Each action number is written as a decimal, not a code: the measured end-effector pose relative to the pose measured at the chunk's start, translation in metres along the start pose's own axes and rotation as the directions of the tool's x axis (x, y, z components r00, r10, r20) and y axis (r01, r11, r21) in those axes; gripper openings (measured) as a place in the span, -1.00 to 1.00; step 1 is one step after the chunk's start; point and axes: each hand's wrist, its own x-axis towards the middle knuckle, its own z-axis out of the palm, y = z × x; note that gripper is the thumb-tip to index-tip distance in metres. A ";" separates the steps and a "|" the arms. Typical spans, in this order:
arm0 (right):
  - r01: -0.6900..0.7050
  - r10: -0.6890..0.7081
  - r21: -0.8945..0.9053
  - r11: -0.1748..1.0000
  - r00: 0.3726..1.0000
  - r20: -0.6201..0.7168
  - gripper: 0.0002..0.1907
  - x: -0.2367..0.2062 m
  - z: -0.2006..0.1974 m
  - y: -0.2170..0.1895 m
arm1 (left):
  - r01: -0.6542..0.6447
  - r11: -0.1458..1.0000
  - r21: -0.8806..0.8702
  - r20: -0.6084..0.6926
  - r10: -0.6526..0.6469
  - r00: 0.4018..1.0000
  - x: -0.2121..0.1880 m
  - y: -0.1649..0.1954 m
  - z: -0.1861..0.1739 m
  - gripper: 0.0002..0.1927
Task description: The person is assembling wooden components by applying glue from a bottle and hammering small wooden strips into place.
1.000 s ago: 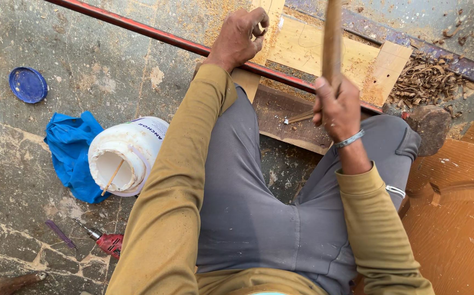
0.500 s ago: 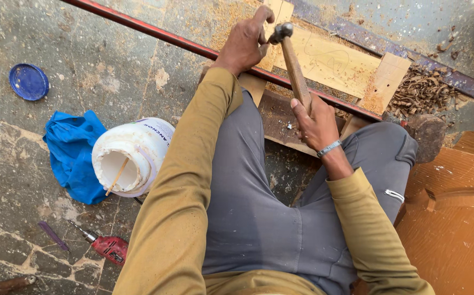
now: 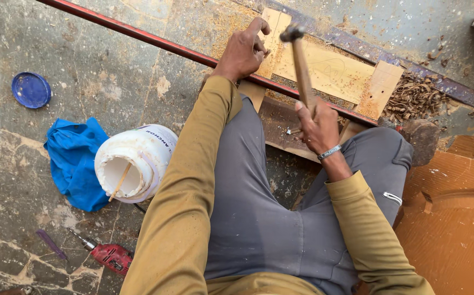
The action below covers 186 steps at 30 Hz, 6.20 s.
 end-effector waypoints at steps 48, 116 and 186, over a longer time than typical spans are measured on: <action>-0.218 0.222 -0.045 0.975 0.969 0.109 -0.47 0.012 0.007 0.001 | 0.217 0.960 -0.175 -0.009 -0.222 0.975 0.000 -0.008 0.004 -0.70; 0.506 -0.230 -0.680 0.531 0.858 0.459 -0.65 0.132 -0.076 0.024 | 0.430 0.624 0.653 -0.238 -0.369 0.898 -0.006 -0.038 -0.009 -0.79; 0.447 -0.294 -0.700 0.557 0.895 0.336 -0.60 0.126 -0.077 0.012 | 0.487 0.630 0.605 -0.216 -0.458 0.862 -0.003 -0.038 -0.010 -0.71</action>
